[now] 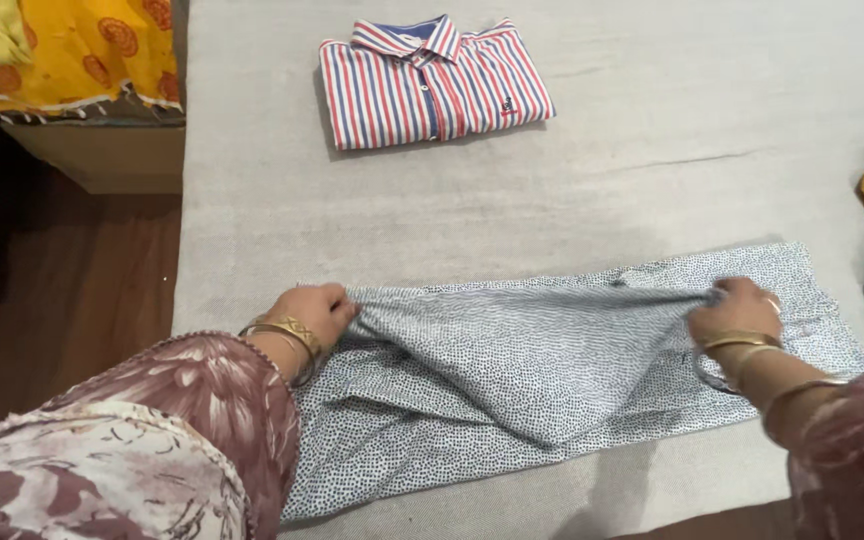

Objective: The person folds a patterned shirt on a bed, smoothing and aligning the fabric, then folds a plaid shirt and places it on top. The person then picks up a pair of black pants and begins to fold them.

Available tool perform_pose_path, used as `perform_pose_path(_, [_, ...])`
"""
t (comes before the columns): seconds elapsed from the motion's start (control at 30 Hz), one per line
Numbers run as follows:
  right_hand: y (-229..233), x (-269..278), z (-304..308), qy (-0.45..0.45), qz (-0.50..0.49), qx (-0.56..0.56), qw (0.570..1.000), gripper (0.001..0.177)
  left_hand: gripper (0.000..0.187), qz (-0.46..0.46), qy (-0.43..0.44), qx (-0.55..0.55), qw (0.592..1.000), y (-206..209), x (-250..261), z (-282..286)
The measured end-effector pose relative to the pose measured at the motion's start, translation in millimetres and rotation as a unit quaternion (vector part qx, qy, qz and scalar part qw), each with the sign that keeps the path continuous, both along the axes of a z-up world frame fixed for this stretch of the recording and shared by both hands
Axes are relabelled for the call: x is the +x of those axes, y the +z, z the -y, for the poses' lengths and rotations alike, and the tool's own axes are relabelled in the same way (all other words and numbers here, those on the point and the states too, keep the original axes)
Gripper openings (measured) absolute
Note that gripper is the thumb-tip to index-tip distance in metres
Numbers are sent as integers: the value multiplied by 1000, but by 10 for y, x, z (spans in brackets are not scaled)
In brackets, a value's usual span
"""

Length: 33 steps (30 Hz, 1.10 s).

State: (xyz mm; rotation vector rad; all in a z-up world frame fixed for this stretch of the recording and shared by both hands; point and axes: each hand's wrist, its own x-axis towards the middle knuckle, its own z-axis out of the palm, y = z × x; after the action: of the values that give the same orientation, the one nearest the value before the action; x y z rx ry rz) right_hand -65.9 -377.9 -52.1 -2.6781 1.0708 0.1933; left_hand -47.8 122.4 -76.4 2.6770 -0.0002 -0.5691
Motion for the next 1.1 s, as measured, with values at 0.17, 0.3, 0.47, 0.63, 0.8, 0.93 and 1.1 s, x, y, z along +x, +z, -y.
perform_pose_path(0.17, [234, 43, -1088, 342, 14, 12, 940, 39, 40, -6, -17, 61, 998, 94, -2, 73])
perform_pose_path(0.3, [266, 87, -1666, 477, -87, 27, 874, 42, 40, -23, -15, 103, 994, 216, 111, 157])
perform_pose_path(0.47, [212, 239, -1822, 428, -189, -26, 883, 40, 40, 16, -12, 127, 992, 25, 180, 37])
perform_pose_path(0.63, [-25, 349, -1560, 457, -124, -15, 881, 34, 30, -16, -54, 167, 984, -43, 185, -187])
perform_pose_path(0.8, [-272, 441, -1334, 366, 30, -22, 930, 22, 38, -48, 86, 53, 994, 193, 218, -421])
perform_pose_path(0.93, [-423, 580, -1313, 336, 46, -13, 941, 24, 38, -18, 129, 67, 989, -123, 185, -547])
perform_pose_path(1.1, [-499, 615, -1325, 351, -5, -2, 936, 27, 40, -23, 127, -193, 973, -529, 255, -851])
